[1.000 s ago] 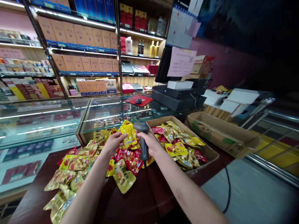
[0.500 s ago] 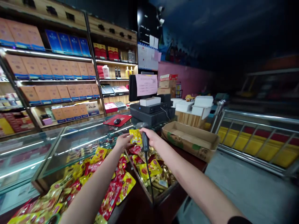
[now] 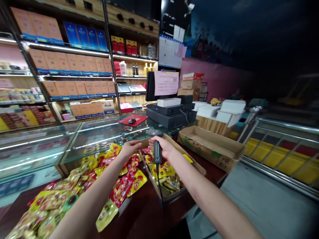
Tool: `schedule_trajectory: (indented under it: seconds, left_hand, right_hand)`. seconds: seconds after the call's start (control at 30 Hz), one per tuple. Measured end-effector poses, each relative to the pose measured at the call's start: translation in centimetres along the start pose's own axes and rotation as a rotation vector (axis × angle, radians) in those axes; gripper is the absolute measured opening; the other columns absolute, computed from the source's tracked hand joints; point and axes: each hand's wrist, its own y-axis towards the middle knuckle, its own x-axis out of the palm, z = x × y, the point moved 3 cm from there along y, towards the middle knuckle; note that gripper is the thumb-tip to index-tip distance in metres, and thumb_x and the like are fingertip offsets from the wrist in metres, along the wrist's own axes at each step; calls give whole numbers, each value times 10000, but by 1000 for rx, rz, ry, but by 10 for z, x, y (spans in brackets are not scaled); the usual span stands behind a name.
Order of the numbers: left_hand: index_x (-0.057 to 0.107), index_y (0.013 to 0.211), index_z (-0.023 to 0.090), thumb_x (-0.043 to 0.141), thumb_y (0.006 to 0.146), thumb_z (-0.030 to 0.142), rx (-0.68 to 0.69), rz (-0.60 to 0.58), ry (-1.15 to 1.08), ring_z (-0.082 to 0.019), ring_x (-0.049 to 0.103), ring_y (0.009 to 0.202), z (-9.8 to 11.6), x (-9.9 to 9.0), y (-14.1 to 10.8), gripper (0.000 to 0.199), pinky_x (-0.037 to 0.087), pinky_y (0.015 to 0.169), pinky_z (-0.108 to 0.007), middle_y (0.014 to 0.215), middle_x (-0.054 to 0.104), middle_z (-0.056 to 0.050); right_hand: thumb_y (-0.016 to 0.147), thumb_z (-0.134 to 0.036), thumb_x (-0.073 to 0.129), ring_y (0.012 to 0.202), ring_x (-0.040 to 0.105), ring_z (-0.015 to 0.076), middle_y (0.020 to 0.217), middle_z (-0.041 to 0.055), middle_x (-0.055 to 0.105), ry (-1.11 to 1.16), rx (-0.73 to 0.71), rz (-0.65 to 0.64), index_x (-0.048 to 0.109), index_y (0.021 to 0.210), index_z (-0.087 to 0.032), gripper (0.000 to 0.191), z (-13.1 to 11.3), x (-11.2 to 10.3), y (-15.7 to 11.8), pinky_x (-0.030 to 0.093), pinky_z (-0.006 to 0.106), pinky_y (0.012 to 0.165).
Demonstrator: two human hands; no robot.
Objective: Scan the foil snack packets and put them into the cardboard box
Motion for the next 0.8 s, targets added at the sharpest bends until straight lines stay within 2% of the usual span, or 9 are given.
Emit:
schedule_trajectory:
  seconds: [0.1,0.23,0.37,0.5,0.63,0.7,0.8]
  left_hand:
    - [684,1011,126,813,552,384,27,69,56,-194,670,771,3,-54,-31,543,530,674,-279,893,709,-91]
    - [675,1052,125,783,569,446,26,166,117,-196,662,815,-5,-121,-68,590,527,689,-279,960,702,-94]
    - [645,1121,133,694,659,491,34,244,211,-213,652,903,-22,-165,-93,586,517,732,-288,1030,690,-101]
    - [683,1061,195,588,753,456,49,259,612,-213,645,916,-34,-180,-106,414,480,758,-284,1039,696,-70]
    - [716,840,191,579,747,391,-7,157,1030,-222,650,832,-46,-173,-105,260,449,734,-287,876,716,-78]
    - [687,769,182,589,733,399,-50,126,1143,-233,646,805,-54,-169,-101,241,443,688,-289,833,705,-92]
    - [637,831,172,658,666,444,-76,135,1214,-247,636,805,-63,-168,-94,319,442,664,-296,843,685,-107]
  right_hand:
    - [721,-173,600,551,575,103,600,16,616,-10,79,-90,610,713,-126,49,29,40,-6,504,219,562]
    - [721,-154,585,501,540,85,529,-9,563,-45,147,-134,581,628,-133,96,72,83,-10,487,199,527]
    - [707,-140,592,495,534,85,520,-16,554,-67,187,-162,583,629,-133,79,111,111,-14,497,210,539]
    - [675,-127,615,540,570,97,556,-13,579,-74,184,-165,601,671,-143,21,139,120,-18,512,222,588]
    - [638,-176,662,596,593,117,623,3,617,-154,123,-159,639,735,-147,104,160,117,-18,511,243,610]
    - [626,-194,667,603,586,120,621,4,619,-223,83,-141,647,733,-145,119,171,115,-15,494,238,598]
    - [617,-230,676,610,581,125,632,7,637,-335,28,-101,654,745,-141,158,183,112,-14,453,228,567]
